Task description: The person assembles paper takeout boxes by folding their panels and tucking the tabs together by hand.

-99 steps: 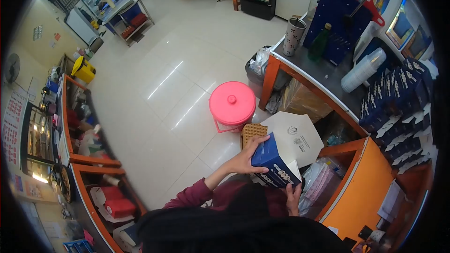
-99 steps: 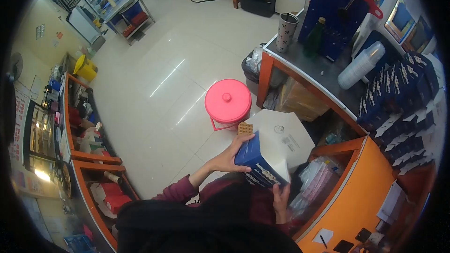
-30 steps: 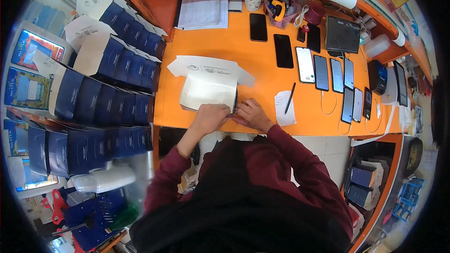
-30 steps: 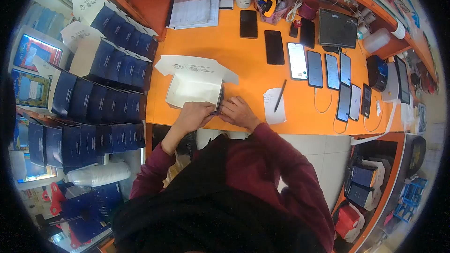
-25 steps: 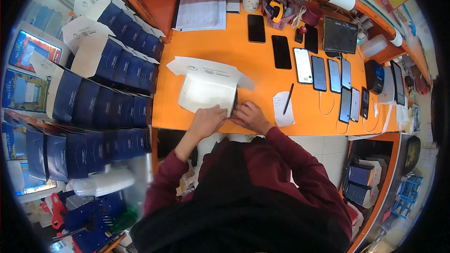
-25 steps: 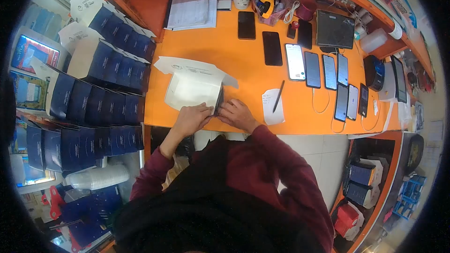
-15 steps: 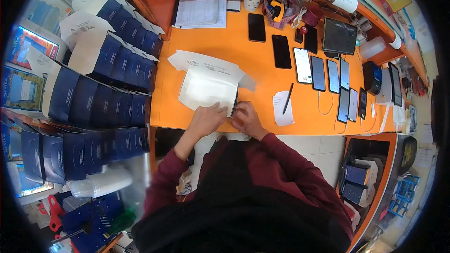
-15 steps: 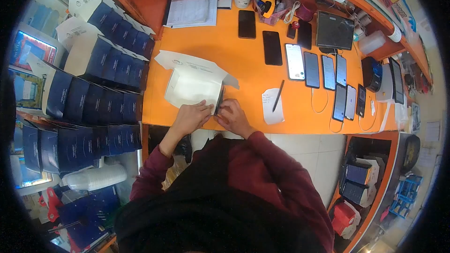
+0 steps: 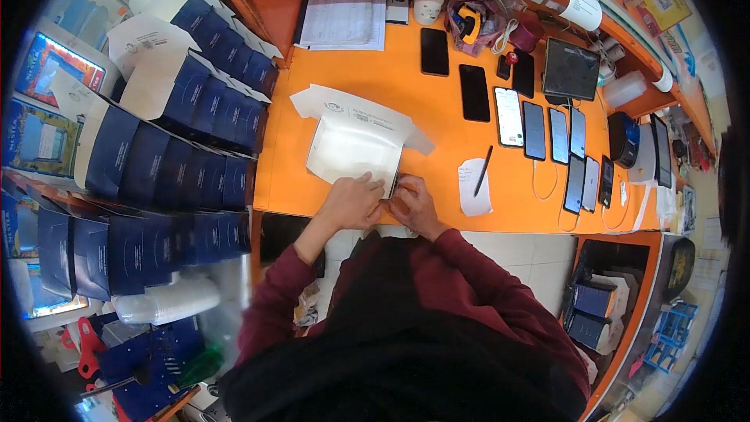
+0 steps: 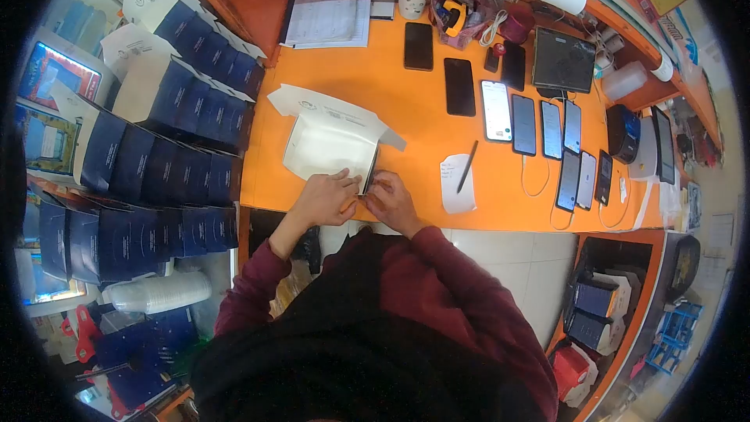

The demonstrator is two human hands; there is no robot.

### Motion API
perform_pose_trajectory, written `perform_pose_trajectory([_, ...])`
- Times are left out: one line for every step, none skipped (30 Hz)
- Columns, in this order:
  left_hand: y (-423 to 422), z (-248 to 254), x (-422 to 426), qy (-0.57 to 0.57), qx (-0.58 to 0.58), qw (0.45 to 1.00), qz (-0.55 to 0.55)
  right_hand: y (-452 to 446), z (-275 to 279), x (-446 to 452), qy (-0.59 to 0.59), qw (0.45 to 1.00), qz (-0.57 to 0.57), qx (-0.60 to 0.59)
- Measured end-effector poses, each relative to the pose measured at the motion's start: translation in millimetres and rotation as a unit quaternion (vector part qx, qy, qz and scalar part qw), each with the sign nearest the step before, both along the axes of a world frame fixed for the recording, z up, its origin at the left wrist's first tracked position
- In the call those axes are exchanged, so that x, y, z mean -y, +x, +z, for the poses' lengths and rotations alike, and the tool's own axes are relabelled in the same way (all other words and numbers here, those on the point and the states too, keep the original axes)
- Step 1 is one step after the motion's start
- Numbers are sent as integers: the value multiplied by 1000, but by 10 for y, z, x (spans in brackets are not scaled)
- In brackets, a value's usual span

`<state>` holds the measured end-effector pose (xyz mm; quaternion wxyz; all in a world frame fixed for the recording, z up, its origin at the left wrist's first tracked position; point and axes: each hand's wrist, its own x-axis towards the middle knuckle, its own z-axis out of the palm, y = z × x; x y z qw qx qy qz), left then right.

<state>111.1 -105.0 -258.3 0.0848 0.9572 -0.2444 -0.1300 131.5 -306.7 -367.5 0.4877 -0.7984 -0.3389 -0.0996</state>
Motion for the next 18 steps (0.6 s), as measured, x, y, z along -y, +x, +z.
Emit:
perform_pose_trajectory([-11,2,-16,-25,64,998,-1,-2,-5,2,-9,1000,1,3])
perform_pose_trajectory([-35,-4,-42,-51,129,990,-3,0,-19,14,-19,1000,1,7])
perform_pose_trajectory([-67,-20,-74,-80,187,978,37,8,-30,30,-30,999,0,11])
perform_pose_trajectory([-97,-35,-107,-111,242,961,77,16,-39,44,-38,999,-5,6])
perform_pose_trajectory([-156,-79,-151,-143,287,934,158,17,-38,53,-45,999,-11,0])
perform_pose_trajectory([-196,-143,-181,-175,328,897,238,20,-37,64,-54,998,-15,-7])
perform_pose_trajectory([-203,-295,-204,-323,298,842,312,31,-36,84,-62,998,-15,6])
perform_pose_trajectory([-207,-510,-229,-460,258,761,379,40,-37,109,-70,997,-13,18])
perform_pose_trajectory([-220,-625,-236,-582,212,655,433,56,-48,135,-78,996,-9,30])
perform_pose_trajectory([-271,-733,-238,-574,195,676,420,84,-57,164,-76,996,-16,34])
perform_pose_trajectory([-320,-777,-220,-565,178,695,407,121,-62,197,-74,996,-24,38])
perform_pose_trajectory([-358,-824,-201,-556,160,715,393,159,-64,243,-73,996,-32,42])
perform_pose_trajectory([-390,-874,-183,-542,150,736,377,198,-62,313,-70,996,-45,16])
perform_pose_trajectory([-427,-908,-154,-527,139,756,362,235,3,389,-67,996,-57,-11])
perform_pose_trajectory([-452,-882,-109,-511,127,776,348,256,93,465,-65,995,-68,-40])
perform_pose_trajectory([-477,-862,-43,-488,125,795,337,271,199,563,-46,985,-36,-160])
perform_pose_trajectory([-490,-921,3,-462,142,815,320,301,174,638,-15,986,-34,-160])
perform_pose_trajectory([-495,-1001,49,-435,159,834,301,332,143,710,15,987,-33,-159])
